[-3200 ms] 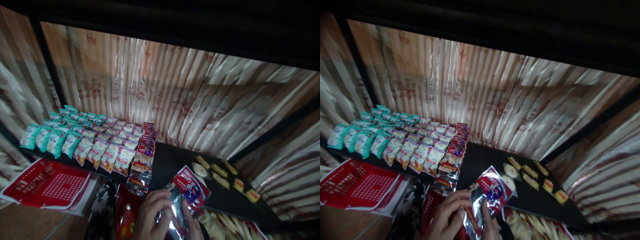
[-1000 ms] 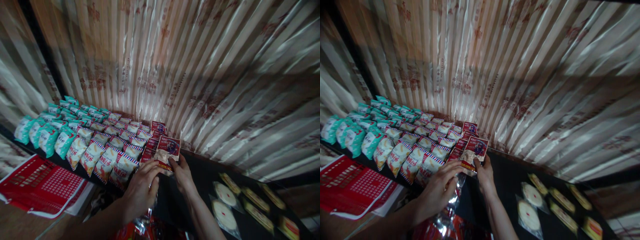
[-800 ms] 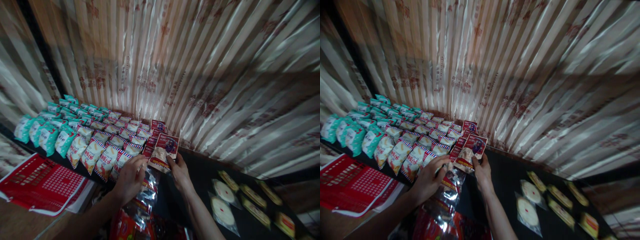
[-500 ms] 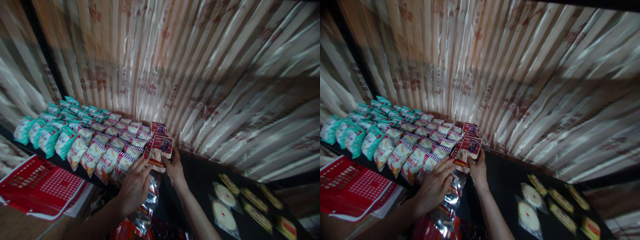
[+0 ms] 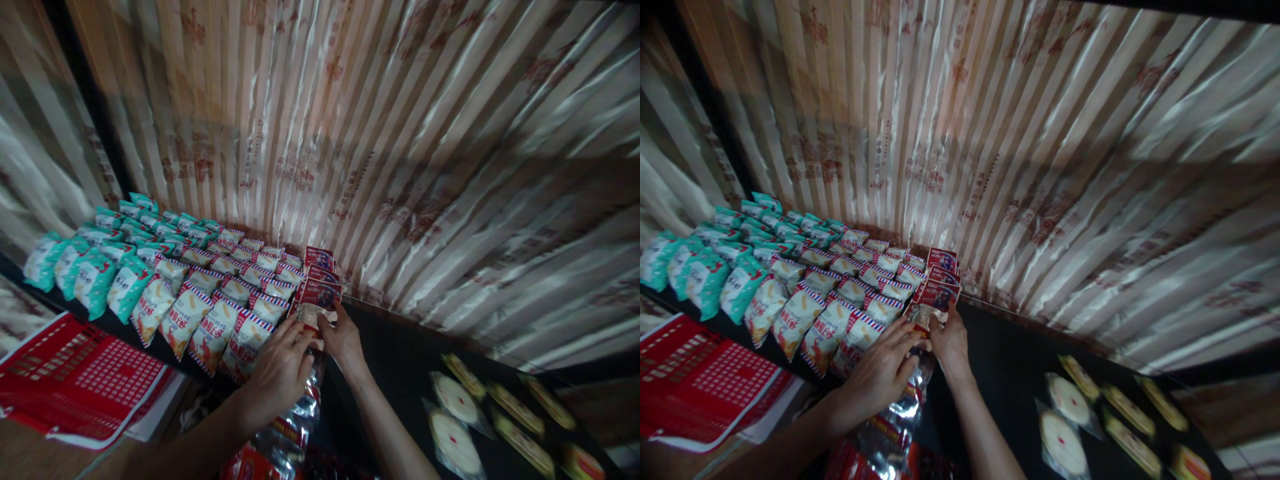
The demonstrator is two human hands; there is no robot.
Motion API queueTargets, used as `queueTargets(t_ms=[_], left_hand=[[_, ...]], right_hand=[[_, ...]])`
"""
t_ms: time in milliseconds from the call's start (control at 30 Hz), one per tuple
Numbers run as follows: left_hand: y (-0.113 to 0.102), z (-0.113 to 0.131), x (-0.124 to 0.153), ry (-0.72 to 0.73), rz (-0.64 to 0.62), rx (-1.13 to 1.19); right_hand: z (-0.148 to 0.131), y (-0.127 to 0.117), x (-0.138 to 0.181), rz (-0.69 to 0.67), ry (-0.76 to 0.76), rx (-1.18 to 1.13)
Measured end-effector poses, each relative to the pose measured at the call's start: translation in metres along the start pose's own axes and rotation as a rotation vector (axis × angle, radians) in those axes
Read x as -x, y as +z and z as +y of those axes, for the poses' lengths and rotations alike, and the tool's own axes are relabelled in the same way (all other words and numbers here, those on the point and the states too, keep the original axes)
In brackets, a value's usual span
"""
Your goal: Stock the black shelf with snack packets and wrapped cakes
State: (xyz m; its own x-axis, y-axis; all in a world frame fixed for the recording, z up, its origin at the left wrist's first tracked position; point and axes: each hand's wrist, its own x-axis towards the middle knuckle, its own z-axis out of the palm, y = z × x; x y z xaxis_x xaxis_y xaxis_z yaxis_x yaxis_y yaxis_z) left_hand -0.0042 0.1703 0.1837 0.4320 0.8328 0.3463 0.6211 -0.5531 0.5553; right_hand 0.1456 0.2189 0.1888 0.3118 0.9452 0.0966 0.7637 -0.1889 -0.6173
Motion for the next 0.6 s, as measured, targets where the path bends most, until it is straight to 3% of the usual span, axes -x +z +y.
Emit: queueTargets(t_ms=[267, 600], left_hand=[[0.002, 0.002, -0.030, -0.022, -0.050, 0.048], [0.020, -0.007, -0.110, -0.191, -0.198, 0.254]], right_hand=[[-0.002, -0.016, -0.006, -0.017, -0.093, 0.119], [-0.015, -0.035, -0.037, -0.076, -0.178, 0.384]])
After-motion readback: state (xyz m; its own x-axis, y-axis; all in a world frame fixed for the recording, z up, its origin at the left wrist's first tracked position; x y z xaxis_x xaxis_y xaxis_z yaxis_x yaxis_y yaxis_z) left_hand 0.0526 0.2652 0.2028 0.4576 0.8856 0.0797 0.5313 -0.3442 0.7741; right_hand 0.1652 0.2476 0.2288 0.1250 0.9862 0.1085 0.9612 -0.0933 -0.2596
